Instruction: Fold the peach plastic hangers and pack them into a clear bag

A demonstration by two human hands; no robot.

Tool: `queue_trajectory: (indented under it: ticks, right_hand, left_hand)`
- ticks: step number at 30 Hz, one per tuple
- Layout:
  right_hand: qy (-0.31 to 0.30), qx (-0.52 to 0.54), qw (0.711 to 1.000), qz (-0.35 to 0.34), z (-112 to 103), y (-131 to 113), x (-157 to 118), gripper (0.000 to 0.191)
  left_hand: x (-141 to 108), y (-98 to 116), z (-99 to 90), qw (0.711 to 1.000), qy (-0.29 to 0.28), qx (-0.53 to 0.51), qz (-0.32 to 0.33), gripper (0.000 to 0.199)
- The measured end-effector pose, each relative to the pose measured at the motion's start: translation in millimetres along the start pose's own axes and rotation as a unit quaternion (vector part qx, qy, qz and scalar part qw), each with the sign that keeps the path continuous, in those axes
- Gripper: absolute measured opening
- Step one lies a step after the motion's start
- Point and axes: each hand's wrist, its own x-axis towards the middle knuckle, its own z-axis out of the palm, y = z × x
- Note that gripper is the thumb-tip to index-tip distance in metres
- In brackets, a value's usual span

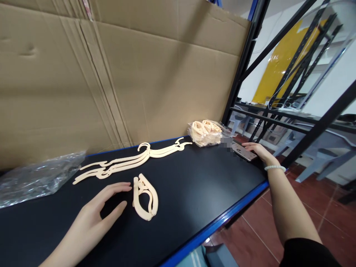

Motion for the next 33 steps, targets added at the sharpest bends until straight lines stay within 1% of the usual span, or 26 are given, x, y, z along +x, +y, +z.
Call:
queue_trajectory:
  ticks: [10, 20, 33]
  right_hand:
    - [-0.005, -0.009, 1.0, -0.003, 1.5, 1.8, 0.9, 0.05]
    - [-0.014, -0.017, 1.0, 0.006, 2.8, 0.1, -0.6, 0.051]
    - [-0.009, -0.026, 1.0, 0.008, 3.1, -5.4, -3.2, 0.049]
  left_hand:
    - [-0.3, 1.1, -0.3, 1.0, -0.007, -0.01, 0.001, 0.033]
    - [-2.4, -4.3, 1.0, 1.0, -0.012, -0.019, 0.004, 0.033]
    - [-2.5, -5.0, 0.9, 1.0, 0.004, -0.006, 0.03, 0.029]
